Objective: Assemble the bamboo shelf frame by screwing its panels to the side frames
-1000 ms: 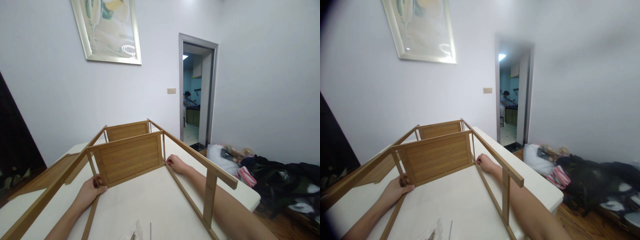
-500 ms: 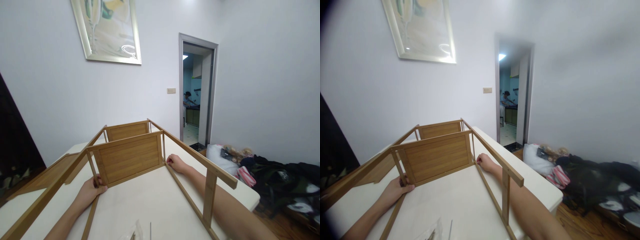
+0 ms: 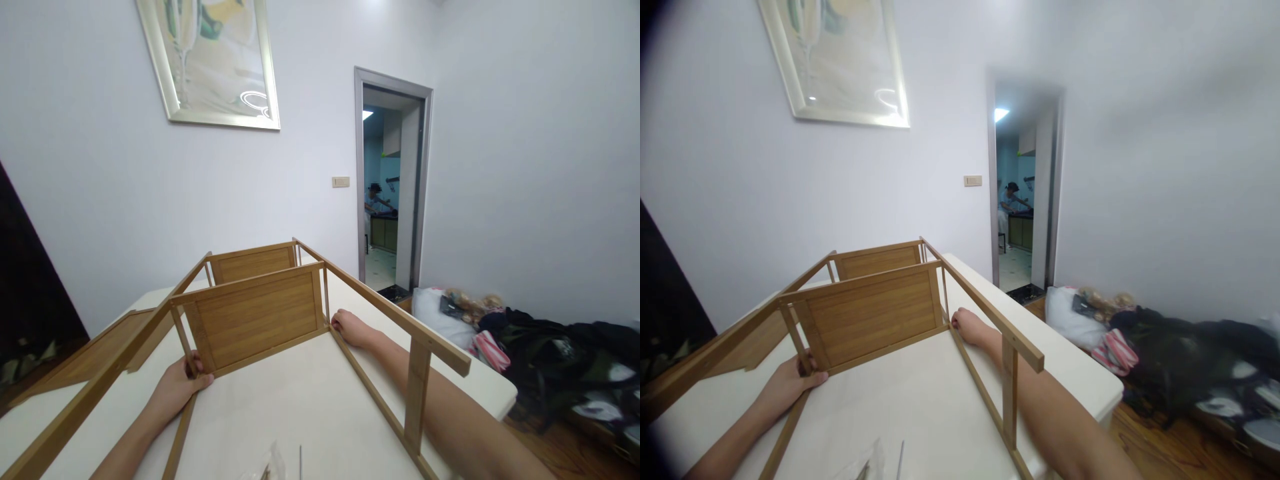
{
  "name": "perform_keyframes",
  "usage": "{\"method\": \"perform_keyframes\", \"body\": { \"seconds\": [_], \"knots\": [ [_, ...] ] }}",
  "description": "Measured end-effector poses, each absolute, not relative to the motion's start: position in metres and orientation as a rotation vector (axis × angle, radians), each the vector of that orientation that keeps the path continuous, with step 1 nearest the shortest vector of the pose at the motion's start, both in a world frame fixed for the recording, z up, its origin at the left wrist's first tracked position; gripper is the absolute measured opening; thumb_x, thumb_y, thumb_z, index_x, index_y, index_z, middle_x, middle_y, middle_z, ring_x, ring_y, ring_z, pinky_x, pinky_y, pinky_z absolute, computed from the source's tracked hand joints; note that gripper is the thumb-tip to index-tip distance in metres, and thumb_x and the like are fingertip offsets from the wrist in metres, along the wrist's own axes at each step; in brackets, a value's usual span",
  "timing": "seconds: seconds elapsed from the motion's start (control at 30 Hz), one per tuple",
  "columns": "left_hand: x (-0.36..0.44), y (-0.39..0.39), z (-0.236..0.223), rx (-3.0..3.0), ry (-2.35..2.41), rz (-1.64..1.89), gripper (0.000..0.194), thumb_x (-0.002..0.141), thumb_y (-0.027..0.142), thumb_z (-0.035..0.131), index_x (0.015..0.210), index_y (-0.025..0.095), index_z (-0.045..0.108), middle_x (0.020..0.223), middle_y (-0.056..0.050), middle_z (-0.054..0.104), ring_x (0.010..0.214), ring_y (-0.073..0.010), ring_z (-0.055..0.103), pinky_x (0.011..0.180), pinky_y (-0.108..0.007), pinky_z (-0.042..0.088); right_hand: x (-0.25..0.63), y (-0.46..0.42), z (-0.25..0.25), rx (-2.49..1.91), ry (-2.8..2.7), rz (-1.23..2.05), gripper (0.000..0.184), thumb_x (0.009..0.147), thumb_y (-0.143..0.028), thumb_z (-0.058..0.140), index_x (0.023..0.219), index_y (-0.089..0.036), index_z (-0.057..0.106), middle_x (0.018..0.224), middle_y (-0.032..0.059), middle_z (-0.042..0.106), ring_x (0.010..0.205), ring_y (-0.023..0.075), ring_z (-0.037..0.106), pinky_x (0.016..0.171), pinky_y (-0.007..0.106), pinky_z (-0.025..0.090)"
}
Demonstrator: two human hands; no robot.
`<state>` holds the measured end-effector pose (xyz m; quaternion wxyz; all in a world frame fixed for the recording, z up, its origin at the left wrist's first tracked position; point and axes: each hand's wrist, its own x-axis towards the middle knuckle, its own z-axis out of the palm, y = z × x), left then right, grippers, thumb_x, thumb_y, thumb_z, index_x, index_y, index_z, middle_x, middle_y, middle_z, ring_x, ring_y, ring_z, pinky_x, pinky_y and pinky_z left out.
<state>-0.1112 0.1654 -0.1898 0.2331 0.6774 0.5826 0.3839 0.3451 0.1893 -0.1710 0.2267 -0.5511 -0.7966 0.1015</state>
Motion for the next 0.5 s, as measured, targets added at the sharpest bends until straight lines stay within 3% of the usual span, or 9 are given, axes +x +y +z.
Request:
{"method": "perform_keyframes", "body": {
  "seconds": [0.17,0.27,0.4,0.5],
  "knots": [
    [-0.1110,0.1645,-0.1901,1.863,1.617,1.064,0.036,0.060,0.043,0.073,0.083,0.020,0.057,0.081,-0.004,0.071,0.086,-0.0297,0.067,0.075,-0.037,0.051,0.3460,0.1875,-0.1682,-1.515,-2.209,0.288,0.018,0.092,-0.021,0.053,0.100,-0.013,0.066,0.104,0.0088,0.064,0.093,0.0172,0.061,0.087,0.033,0.048],
    [-0.1120,0.1651,-0.1911,1.868,1.631,1.064,0.035,0.061,0.040,0.072,0.084,0.020,0.057,0.080,-0.004,0.070,0.084,-0.0291,0.066,0.075,-0.038,0.051,0.3458,0.1858,-0.1670,-1.523,-2.208,0.313,0.028,0.091,-0.033,0.058,0.113,-0.016,0.062,0.116,0.0090,0.062,0.099,0.0200,0.062,0.087,0.039,0.051],
    [-0.1113,0.1641,-0.1898,1.874,1.650,1.059,0.032,0.061,0.040,0.072,0.080,0.021,0.055,0.076,-0.003,0.068,0.080,-0.0279,0.066,0.073,-0.037,0.051,0.3449,0.1851,-0.1670,-1.542,-2.150,0.320,0.017,0.080,-0.022,0.064,0.093,-0.016,0.073,0.100,0.0107,0.070,0.094,0.0236,0.063,0.085,0.032,0.045],
    [-0.1085,0.1619,-0.1867,1.871,1.689,1.070,0.030,0.059,0.039,0.072,0.077,0.022,0.055,0.073,-0.002,0.068,0.076,-0.0277,0.065,0.072,-0.037,0.051,0.3453,0.1851,-0.1682,-1.557,-2.095,0.324,0.017,0.076,-0.020,0.064,0.089,-0.021,0.074,0.095,0.0092,0.072,0.091,0.0246,0.063,0.081,0.032,0.044]
  ]
}}
